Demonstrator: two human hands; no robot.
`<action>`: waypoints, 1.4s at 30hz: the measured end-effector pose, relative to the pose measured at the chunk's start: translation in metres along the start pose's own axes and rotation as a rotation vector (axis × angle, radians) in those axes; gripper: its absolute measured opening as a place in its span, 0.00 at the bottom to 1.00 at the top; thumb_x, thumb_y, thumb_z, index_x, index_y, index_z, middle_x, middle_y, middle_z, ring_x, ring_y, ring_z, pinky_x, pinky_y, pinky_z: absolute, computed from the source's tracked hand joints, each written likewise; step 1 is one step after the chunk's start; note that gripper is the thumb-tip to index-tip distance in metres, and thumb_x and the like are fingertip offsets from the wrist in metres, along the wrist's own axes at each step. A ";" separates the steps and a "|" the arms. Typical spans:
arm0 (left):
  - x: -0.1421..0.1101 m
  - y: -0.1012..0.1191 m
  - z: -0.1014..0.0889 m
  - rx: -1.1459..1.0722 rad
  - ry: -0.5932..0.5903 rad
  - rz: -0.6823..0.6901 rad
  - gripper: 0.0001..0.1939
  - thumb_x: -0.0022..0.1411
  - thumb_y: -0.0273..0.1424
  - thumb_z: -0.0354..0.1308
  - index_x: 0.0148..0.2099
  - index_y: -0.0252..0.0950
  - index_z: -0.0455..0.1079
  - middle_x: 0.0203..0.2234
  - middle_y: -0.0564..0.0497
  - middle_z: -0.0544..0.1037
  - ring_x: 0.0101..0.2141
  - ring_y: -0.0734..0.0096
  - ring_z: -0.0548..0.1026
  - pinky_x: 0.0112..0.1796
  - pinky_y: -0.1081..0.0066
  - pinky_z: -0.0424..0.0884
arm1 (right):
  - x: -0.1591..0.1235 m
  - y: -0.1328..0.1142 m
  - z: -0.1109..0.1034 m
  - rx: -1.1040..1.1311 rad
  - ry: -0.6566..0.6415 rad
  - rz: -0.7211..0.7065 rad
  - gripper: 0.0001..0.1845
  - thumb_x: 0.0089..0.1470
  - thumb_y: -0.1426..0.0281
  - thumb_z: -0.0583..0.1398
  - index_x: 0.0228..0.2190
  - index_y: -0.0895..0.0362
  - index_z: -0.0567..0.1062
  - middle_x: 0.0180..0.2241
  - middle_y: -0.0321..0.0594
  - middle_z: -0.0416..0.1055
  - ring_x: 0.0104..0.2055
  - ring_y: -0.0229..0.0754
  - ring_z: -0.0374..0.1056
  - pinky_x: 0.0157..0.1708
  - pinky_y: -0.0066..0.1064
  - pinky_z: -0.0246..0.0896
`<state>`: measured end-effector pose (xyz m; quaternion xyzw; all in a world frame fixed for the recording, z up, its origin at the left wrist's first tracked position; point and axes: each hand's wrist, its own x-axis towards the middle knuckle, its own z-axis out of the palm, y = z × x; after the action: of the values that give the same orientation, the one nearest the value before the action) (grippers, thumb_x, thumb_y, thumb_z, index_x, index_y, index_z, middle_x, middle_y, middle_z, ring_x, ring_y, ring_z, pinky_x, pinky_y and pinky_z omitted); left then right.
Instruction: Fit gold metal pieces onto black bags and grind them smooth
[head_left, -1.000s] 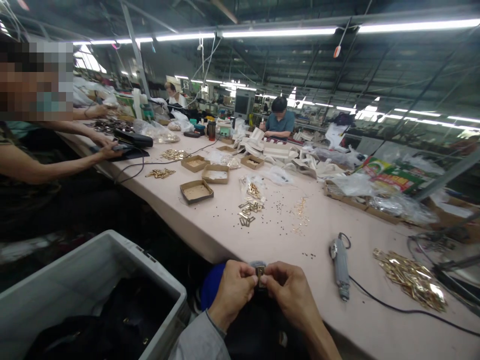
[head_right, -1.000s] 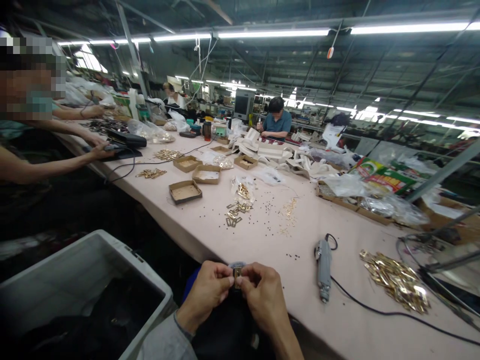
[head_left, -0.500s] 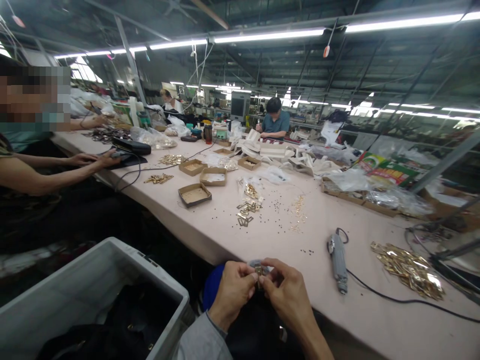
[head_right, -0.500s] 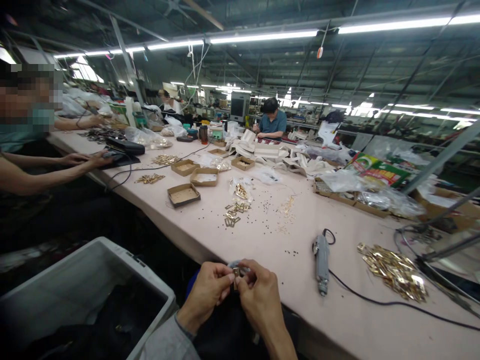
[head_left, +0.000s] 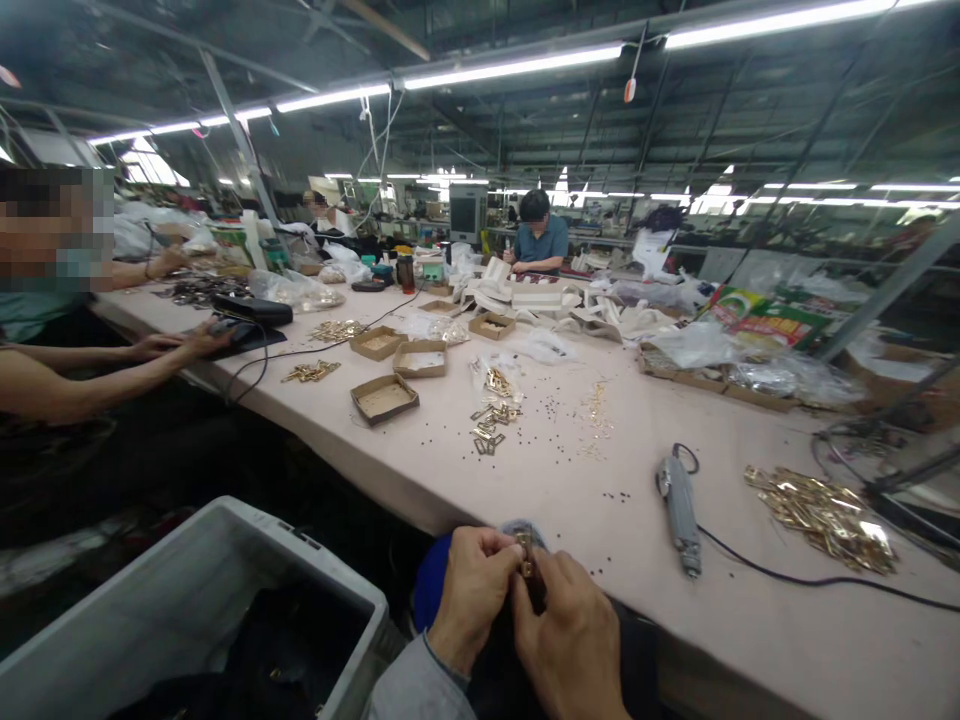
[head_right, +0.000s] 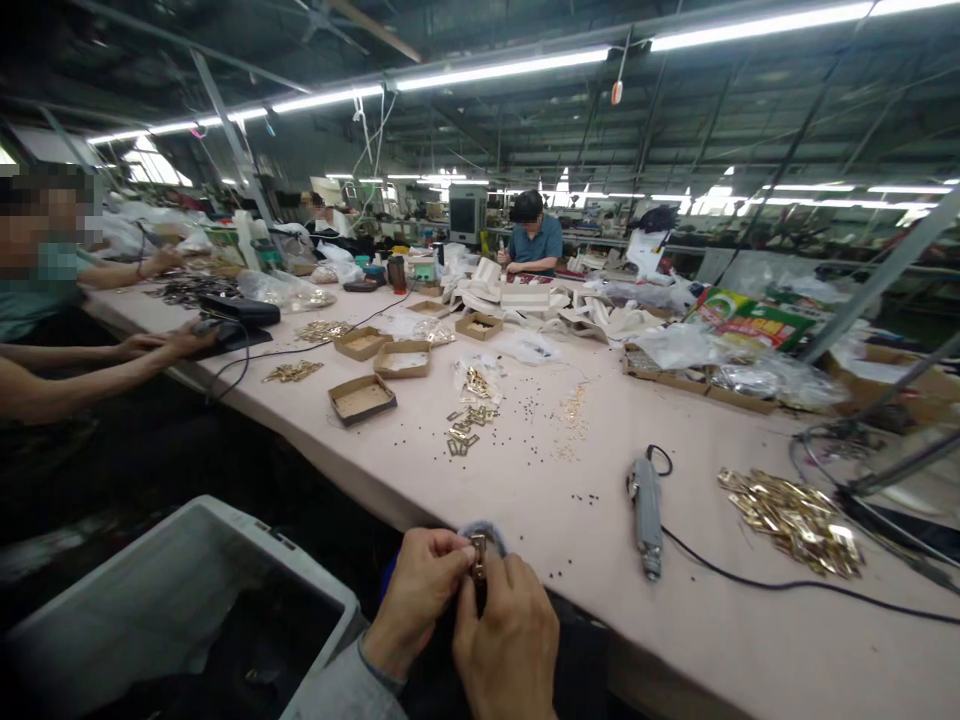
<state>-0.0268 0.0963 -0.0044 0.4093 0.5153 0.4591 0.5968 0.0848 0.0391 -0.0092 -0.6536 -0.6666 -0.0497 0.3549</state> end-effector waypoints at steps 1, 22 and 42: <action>0.000 -0.001 0.001 0.015 0.015 0.005 0.07 0.45 0.30 0.66 0.22 0.30 0.77 0.18 0.48 0.77 0.21 0.71 0.71 0.23 0.75 0.62 | -0.004 -0.004 0.004 -0.055 0.055 -0.006 0.07 0.63 0.67 0.59 0.39 0.55 0.77 0.29 0.42 0.72 0.30 0.48 0.69 0.31 0.36 0.58; 0.092 0.033 -0.019 0.096 -1.017 -0.208 0.23 0.41 0.37 0.79 0.38 0.26 0.82 0.21 0.47 0.78 0.13 0.83 0.62 0.13 0.79 0.50 | -0.004 -0.009 0.011 0.127 0.253 0.092 0.10 0.64 0.73 0.55 0.32 0.55 0.76 0.25 0.38 0.67 0.27 0.43 0.64 0.31 0.36 0.52; 0.104 0.011 -0.018 -0.075 -1.033 -0.261 0.18 0.49 0.31 0.75 0.39 0.23 0.81 0.15 0.50 0.73 0.10 0.83 0.58 0.10 0.79 0.54 | 0.002 0.001 0.015 0.188 0.163 0.117 0.07 0.64 0.73 0.57 0.38 0.57 0.76 0.28 0.40 0.68 0.30 0.44 0.64 0.33 0.36 0.52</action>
<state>-0.0415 0.2000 -0.0211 0.4928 0.1844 0.1379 0.8391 0.0795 0.0490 -0.0195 -0.6490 -0.5979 -0.0190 0.4701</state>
